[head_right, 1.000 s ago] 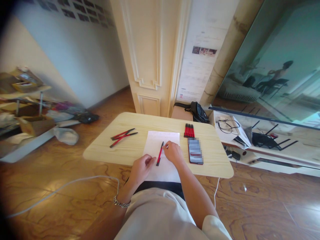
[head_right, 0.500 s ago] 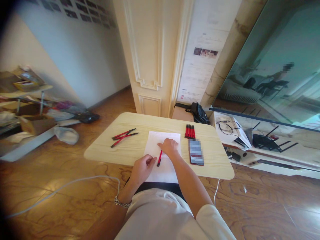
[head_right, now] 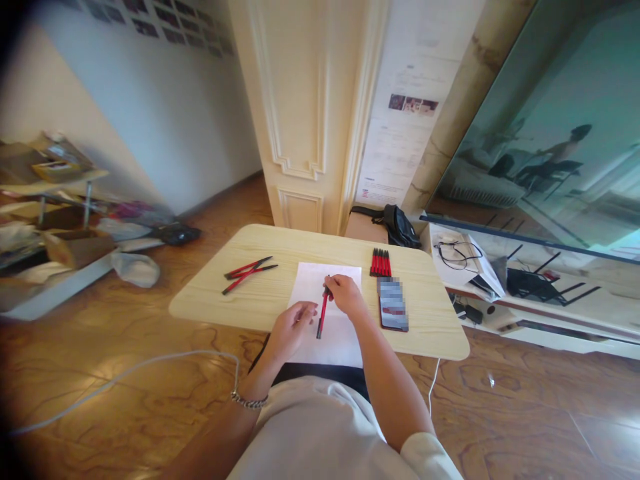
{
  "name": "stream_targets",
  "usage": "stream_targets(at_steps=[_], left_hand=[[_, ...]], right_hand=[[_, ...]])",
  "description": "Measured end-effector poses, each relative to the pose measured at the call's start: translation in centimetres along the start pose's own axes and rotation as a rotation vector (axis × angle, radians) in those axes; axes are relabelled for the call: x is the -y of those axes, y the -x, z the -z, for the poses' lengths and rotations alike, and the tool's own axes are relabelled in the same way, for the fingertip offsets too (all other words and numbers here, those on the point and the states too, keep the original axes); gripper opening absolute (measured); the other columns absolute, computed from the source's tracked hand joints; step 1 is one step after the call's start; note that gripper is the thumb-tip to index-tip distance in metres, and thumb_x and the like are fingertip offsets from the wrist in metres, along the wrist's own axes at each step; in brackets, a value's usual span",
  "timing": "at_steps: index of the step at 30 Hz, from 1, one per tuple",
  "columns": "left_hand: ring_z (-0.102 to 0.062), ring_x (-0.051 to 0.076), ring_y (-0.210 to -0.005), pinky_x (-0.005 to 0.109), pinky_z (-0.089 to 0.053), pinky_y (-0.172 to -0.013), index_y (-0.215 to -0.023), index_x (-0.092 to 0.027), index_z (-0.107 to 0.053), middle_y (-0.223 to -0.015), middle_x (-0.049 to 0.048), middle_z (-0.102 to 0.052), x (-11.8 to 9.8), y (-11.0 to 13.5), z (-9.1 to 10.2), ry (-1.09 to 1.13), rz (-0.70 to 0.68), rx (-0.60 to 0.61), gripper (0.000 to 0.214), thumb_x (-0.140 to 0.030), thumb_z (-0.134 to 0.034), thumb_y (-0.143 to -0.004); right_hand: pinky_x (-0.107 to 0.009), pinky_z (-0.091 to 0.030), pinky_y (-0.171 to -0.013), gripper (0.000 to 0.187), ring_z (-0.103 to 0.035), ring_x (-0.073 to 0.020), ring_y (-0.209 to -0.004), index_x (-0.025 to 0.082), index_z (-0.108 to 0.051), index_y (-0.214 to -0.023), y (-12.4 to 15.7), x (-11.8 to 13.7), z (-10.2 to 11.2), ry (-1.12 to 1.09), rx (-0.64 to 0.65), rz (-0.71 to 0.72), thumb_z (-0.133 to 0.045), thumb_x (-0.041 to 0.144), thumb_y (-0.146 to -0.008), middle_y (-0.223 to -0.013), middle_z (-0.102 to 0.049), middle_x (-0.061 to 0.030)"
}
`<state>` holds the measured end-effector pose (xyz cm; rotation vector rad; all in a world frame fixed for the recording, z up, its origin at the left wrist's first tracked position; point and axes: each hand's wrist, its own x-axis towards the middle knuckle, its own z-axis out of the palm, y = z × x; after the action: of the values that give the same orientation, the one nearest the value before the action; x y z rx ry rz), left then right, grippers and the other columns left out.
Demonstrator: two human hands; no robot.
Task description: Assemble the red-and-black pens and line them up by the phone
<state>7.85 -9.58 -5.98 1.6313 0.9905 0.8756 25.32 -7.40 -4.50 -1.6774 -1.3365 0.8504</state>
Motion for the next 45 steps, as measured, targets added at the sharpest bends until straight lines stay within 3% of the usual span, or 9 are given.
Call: stream_targets(at_steps=[3,8,14,19,25,31,37,41,45], left_hand=[[-0.065,0.019,-0.076,0.03,-0.049,-0.068,-0.099,-0.013,-0.064,-0.088,0.012,-0.07,-0.6,0.2,-1.4,0.359,0.145,0.123,0.049,-0.056,-0.045,-0.084],[-0.065,0.018,-0.07,0.033,-0.051,-0.07,-0.092,-0.012,-0.062,-0.08,0.0114,-0.069,-0.9,1.1,-3.2,0.767,0.324,0.225,0.042,-0.051,-0.06,-0.078],[-0.062,0.014,-0.059,0.026,-0.049,-0.057,-0.083,-0.015,-0.055,-0.068,0.0029,-0.064,-0.4,1.1,-3.9,0.648,0.304,0.11,0.033,-0.044,-0.066,-0.074],[-0.048,0.009,-0.042,0.018,-0.032,-0.039,-0.081,-0.017,-0.052,-0.052,-0.0036,-0.055,-0.6,1.1,-4.2,0.427,0.219,0.019,0.029,-0.044,-0.062,-0.075],[-0.041,0.008,-0.04,0.021,-0.025,-0.04,-0.065,-0.018,-0.054,-0.047,-0.0047,-0.047,-0.7,1.3,-4.2,0.325,0.168,0.069,0.032,-0.047,-0.054,-0.08],[-0.028,0.003,-0.038,0.02,-0.016,-0.038,-0.065,-0.016,-0.051,-0.052,-0.005,-0.043,-0.5,1.5,-4.7,0.729,0.306,0.121,0.034,-0.046,-0.058,-0.08],[-0.034,0.002,-0.042,0.017,-0.026,-0.04,-0.076,-0.014,-0.055,-0.061,-0.0029,-0.048,-0.8,1.5,-3.8,1.128,0.413,0.302,0.023,-0.034,-0.066,-0.077],[-0.048,0.006,-0.05,0.019,-0.037,-0.047,-0.076,-0.011,-0.06,-0.068,0.0027,-0.057,-0.4,1.3,-3.6,1.069,0.366,0.234,0.023,-0.033,-0.069,-0.075],[-0.055,0.009,-0.057,0.022,-0.045,-0.056,-0.081,-0.011,-0.063,-0.07,0.0039,-0.061,0.3,1.1,-3.8,0.887,0.339,0.116,0.026,-0.035,-0.071,-0.073]], right_hand=[[-0.023,-0.04,-0.053,0.037,-0.054,-0.0118,-0.055,0.016,-0.06,-0.078,2.0,0.1,-0.3,-0.337,0.018,0.02,-0.047,0.051,-0.083,-0.067,-0.064,-0.0032],[-0.023,-0.041,-0.053,0.038,-0.055,-0.0115,-0.059,0.016,-0.064,-0.083,4.7,-0.1,-0.9,-0.566,-0.014,-0.022,-0.053,0.052,-0.079,-0.076,-0.065,-0.0037],[-0.024,-0.043,-0.055,0.039,-0.059,-0.0149,-0.068,0.017,-0.066,-0.092,5.3,0.0,-1.9,-0.553,-0.186,-0.042,-0.056,0.051,-0.077,-0.079,-0.067,-0.0061],[-0.024,-0.037,-0.043,0.042,-0.052,-0.012,-0.049,0.016,-0.066,-0.082,5.1,0.3,-2.6,-0.437,-0.268,-0.076,-0.056,0.056,-0.075,-0.072,-0.067,-0.0061],[-0.023,-0.034,-0.037,0.044,-0.047,-0.0111,-0.043,0.016,-0.065,-0.075,5.1,-0.1,-3.1,-0.411,-0.311,-0.091,-0.051,0.058,-0.078,-0.064,-0.063,-0.0037],[-0.021,-0.032,-0.038,0.038,-0.048,-0.0105,-0.047,0.015,-0.062,-0.074,4.9,-0.4,-3.2,-0.685,-0.236,-0.113,-0.057,0.052,-0.076,-0.061,-0.06,-0.0024],[-0.019,-0.028,-0.035,0.034,-0.036,-0.005,-0.037,0.017,-0.061,-0.085,5.0,-0.5,-2.9,-0.99,0.003,-0.128,-0.057,0.05,-0.079,-0.07,-0.065,-0.0031],[-0.019,-0.031,-0.038,0.038,-0.045,-0.007,-0.044,0.017,-0.063,-0.095,5.1,-0.6,-2.6,-0.938,0.064,-0.144,-0.055,0.051,-0.08,-0.083,-0.068,-0.0071],[-0.023,-0.042,-0.052,0.039,-0.059,-0.0145,-0.067,0.017,-0.065,-0.093,4.8,-0.8,-2.3,-0.722,-0.105,-0.101,-0.059,0.052,-0.077,-0.085,-0.068,-0.0079]])
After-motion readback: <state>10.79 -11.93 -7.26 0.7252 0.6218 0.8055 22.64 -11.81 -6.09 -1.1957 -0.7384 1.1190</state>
